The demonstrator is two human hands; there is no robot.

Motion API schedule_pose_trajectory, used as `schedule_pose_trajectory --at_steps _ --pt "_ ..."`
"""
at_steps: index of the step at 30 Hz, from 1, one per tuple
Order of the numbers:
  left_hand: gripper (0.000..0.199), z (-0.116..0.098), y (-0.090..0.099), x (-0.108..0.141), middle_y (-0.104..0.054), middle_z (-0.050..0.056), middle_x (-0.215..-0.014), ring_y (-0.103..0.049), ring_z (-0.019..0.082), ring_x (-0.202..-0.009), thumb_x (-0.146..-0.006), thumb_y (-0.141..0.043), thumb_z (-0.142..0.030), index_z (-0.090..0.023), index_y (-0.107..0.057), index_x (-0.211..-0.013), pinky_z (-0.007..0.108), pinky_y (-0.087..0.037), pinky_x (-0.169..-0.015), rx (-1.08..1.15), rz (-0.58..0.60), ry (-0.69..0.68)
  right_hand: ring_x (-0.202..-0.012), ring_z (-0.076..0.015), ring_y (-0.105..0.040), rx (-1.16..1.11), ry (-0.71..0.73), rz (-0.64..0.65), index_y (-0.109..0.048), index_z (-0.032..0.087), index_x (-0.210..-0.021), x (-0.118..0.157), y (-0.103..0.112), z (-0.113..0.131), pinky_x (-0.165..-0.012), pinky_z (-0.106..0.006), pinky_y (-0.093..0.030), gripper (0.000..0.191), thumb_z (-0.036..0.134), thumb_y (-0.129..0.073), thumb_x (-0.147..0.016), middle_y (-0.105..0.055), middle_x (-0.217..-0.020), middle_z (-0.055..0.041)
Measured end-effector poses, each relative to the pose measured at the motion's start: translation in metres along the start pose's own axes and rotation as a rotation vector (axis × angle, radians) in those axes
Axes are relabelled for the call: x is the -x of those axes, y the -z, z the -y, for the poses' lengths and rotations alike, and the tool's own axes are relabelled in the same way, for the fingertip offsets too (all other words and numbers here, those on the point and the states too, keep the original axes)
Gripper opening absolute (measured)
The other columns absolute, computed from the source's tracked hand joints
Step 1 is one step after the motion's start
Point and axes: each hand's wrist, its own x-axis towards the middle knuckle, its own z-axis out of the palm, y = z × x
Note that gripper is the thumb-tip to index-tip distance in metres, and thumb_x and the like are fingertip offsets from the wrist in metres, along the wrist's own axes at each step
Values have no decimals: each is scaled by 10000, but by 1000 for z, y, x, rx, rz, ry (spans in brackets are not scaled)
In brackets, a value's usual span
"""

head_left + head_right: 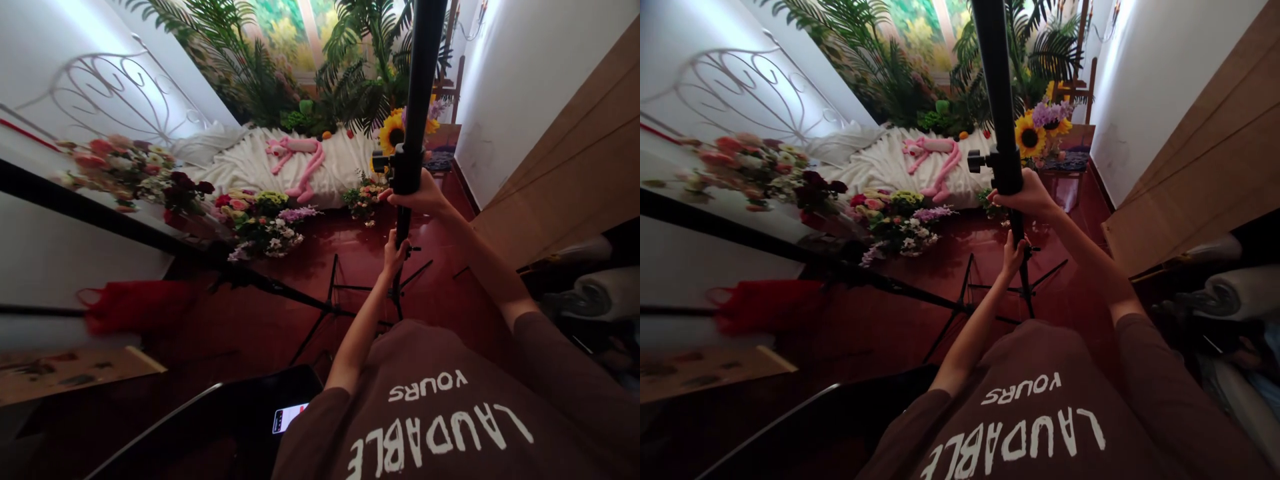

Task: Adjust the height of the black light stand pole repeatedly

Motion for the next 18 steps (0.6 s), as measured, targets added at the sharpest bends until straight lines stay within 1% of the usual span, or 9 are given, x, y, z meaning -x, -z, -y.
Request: schedule_pose_trajectory --at_steps 2,5,7,10,12,14,16,18 --pt "439 1 -4 2 -573 -38 -670 -533 88 -530 -885 -555 -645 -218 -580 -979 210 -420 -512 -25 -78 -14 -966 -253 -717 58 13 31 -697 92 -939 0 -3 -3 -715 -288 -584 306 337 -744 -762 -684 -906 -44" --pt "474 6 -8 3 -583 -23 -674 -543 96 -551 -883 -531 -681 -213 -592 -923 218 -423 -539 -51 -126 -27 -996 -238 -696 120 16 28 -689 120 -994 9 0 -1 -758 -274 -573 355 408 -737 -793 -680 -917 -25" --pt "476 9 -9 4 -588 -21 -683 -548 99 -559 -879 -536 -682 -212 -594 -926 221 -427 -554 -68 -140 -32 -1007 -216 -684 133 3 16 -676 155 -1040 25 12 1 -785 -262 -563 384 440 -752 -795 -681 -931 -14" --pt "461 15 -10 3 -595 -20 -689 -561 106 -575 -887 -533 -671 -216 -592 -931 225 -431 -577 -101 -165 -38 -971 -193 -685 119 -88 10 -650 207 -1109 67 40 -6 -787 -268 -562 441 464 -792 -779 -689 -959 -27" --pt "458 17 -11 3 -587 -22 -677 -562 110 -574 -892 -523 -670 -219 -591 -929 225 -425 -579 -118 -178 -32 -889 -194 -687 147 -207 -9 -652 222 -1092 100 55 -22 -750 -288 -561 417 473 -793 -790 -699 -929 -43" --pt "463 17 -12 2 -575 -23 -662 -557 112 -568 -888 -522 -677 -220 -592 -923 227 -416 -573 -123 -192 -29 -780 -196 -665 229 -354 19 -670 232 -1006 129 59 -44 -697 -300 -538 332 463 -793 -803 -703 -855 -45" --pt "474 15 -13 2 -572 -19 -656 -556 115 -567 -879 -530 -685 -218 -598 -919 231 -410 -572 -120 -201 -28 -727 -194 -642 286 -456 92 -667 244 -939 148 53 -66 -674 -300 -508 269 464 -775 -827 -708 -834 -44" --pt "486 11 -11 1 -580 -14 -654 -559 117 -569 -869 -545 -693 -215 -608 -931 236 -408 -568 -111 -183 -23 -720 -191 -625 315 -476 115 -649 253 -904 158 42 -83 -678 -293 -482 261 505 -711 -875 -702 -828 -38"
